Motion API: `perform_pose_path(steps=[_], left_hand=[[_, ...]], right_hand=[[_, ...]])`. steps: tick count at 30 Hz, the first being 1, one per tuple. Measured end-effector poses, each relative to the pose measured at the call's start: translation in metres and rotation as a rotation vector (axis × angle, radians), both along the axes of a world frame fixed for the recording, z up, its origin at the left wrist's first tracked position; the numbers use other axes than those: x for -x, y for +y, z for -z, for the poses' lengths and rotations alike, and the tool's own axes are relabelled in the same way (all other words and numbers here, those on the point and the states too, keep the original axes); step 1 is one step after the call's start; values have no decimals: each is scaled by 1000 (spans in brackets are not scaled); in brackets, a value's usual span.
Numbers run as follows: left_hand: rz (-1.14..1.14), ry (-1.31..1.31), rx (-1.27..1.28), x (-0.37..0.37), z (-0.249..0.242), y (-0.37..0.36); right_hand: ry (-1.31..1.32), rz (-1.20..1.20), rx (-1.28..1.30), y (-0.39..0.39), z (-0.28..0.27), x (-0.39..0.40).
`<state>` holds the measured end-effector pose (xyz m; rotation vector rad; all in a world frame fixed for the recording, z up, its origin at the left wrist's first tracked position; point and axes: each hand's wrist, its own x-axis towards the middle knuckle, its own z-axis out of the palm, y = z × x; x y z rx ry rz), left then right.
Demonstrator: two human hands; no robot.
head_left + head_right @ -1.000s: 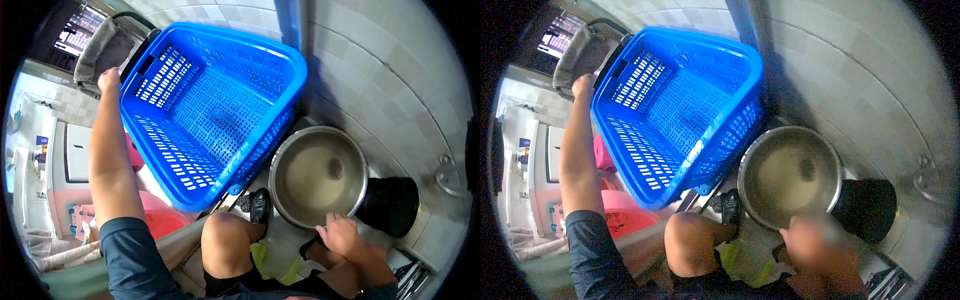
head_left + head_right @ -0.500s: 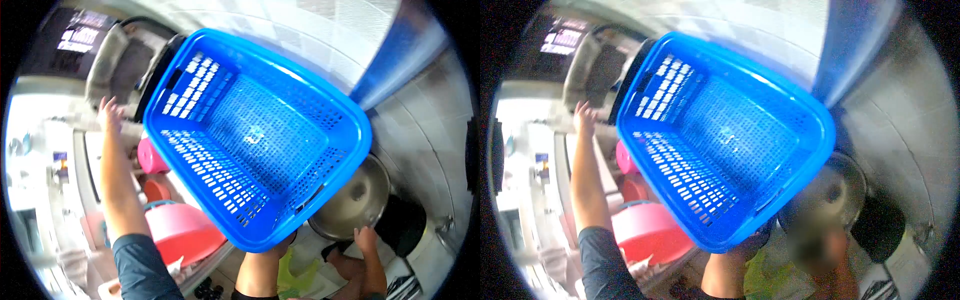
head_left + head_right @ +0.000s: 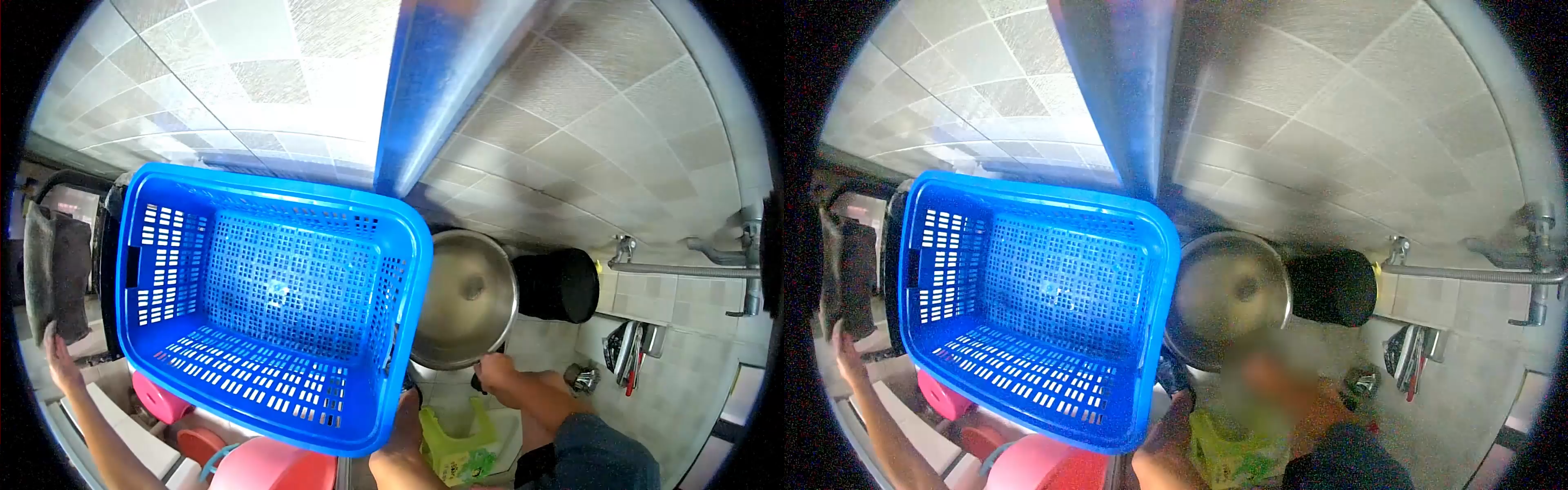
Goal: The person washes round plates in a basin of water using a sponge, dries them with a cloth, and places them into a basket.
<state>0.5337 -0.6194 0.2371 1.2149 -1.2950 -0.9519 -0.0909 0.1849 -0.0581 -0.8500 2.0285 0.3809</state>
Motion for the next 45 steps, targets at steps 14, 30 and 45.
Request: perform_pose_path(steps=[14, 30, 45], left_hand=[[-346, -808, 806, 308, -279, 190], [131, -10, 980, 575, 68, 652], [967, 0, 866, 563, 156, 745]], right_hand=[[-110, 20, 177, -11, 21, 10], [-13, 183, 477, 24, -43, 125], [-53, 289, 1086, 71, -73, 126]])
